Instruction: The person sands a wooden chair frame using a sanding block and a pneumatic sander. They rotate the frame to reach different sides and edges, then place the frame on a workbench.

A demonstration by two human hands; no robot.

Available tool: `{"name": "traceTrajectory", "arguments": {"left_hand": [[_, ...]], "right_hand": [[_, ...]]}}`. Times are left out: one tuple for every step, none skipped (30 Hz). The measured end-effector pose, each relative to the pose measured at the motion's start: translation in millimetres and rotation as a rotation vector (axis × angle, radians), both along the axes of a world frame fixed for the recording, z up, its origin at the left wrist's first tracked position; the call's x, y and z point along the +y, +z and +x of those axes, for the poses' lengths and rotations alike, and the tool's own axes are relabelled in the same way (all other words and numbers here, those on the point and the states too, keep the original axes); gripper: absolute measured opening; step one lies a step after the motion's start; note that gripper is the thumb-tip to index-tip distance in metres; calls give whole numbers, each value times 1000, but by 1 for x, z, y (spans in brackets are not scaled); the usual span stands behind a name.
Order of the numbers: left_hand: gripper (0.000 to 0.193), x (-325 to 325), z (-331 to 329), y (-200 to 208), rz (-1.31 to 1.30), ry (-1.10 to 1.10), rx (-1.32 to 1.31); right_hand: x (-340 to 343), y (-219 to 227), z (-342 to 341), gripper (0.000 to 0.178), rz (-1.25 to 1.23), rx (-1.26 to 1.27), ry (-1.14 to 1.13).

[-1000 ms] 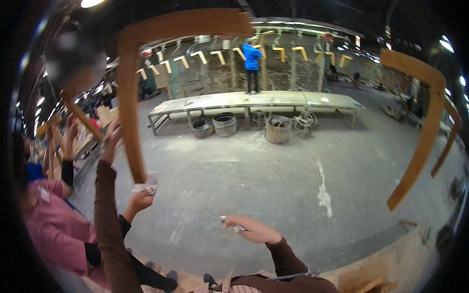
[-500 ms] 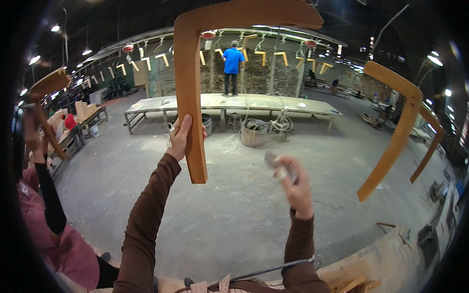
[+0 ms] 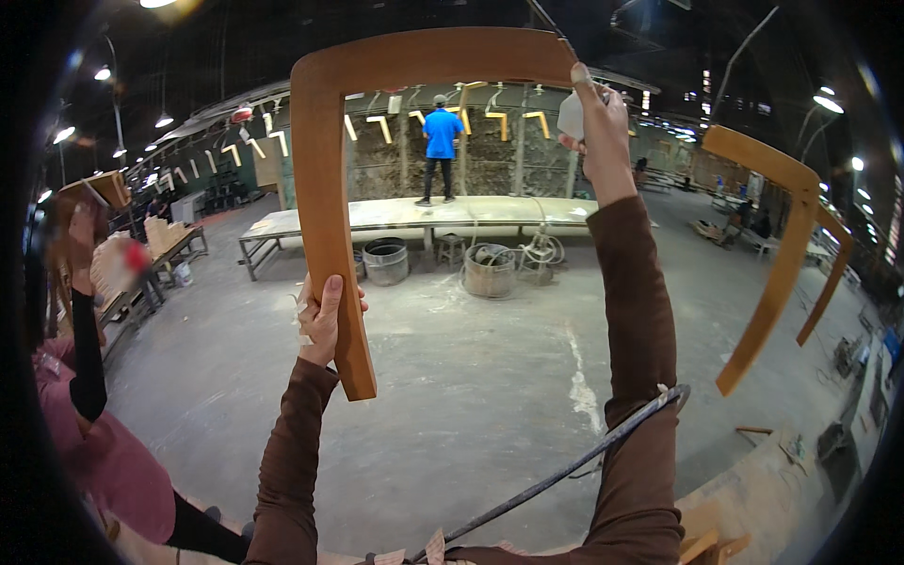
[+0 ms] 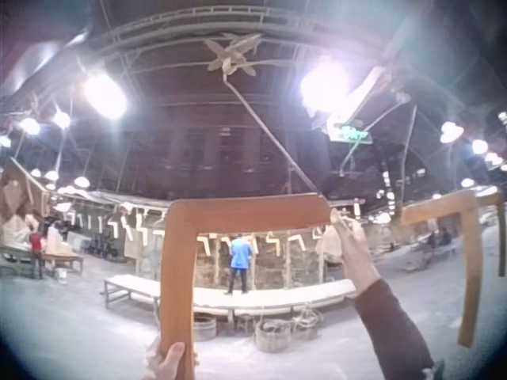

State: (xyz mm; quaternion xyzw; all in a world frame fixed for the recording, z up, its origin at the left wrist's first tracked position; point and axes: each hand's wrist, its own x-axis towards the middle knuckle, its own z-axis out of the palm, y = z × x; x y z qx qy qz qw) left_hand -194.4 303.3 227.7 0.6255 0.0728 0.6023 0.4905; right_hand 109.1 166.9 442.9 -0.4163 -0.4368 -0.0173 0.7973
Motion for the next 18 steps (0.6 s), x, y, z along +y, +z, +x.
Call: {"name": "traceTrajectory", "arguments": {"left_hand": [[36, -2, -8, 0, 4, 15, 12], [36, -3, -15, 0, 9, 29, 26], [37, -4, -24, 0, 22, 63, 38], [37, -5, -34, -1, 35, 94, 52], [37, -6, -40, -2, 52, 122, 58], [37, -6, -45, -3, 48, 139, 55], [37, -5, -48, -3, 52, 157, 44], [37, -5, -51, -4, 47, 172, 37], [38, -6, -54, -4, 57, 190, 45], [38, -6, -56, -4, 61, 205, 56], [38, -6, -56, -4, 49, 215, 70], [38, -7, -57, -4, 59, 231, 80], [37, -8, -57, -4, 54, 243, 94], [37, -8, -57, -4, 37, 253, 105], [36, -9, -56, -4, 55, 260, 103], [35, -10, -55, -4, 59, 264, 97], [34, -10, -54, -4, 42, 263, 95], [33, -11, -53, -4, 57, 255, 91]], "right_hand": [[10, 6, 0, 55, -10, 32, 78], [20, 10, -2, 56, -18, 78, 139], [30, 12, -6, 56, 16, 103, 258], [42, 11, -12, 56, 50, 143, 358], [52, 12, -17, 56, 85, 183, 455], [61, 10, -24, 57, 106, 227, 542], [68, 7, -30, 56, 125, 261, 579], [76, 3, -38, 56, 144, 294, 615], [81, 0, -45, 55, 165, 329, 650], [84, -2, -52, 56, 138, 341, 686], [87, -6, -58, 57, 128, 327, 701], [90, -11, -68, 57, 124, 324, 710], [94, -14, -79, 57, 119, 327, 716], [99, -16, -90, 58, 124, 365, 707], [101, -18, -99, 58, 127, 329, 744], [103, -20, -108, 59, 127, 303, 774], [104, -21, -115, 59, 131, 269, 815], [106, -20, -121, 58, 133, 271, 777]]}}
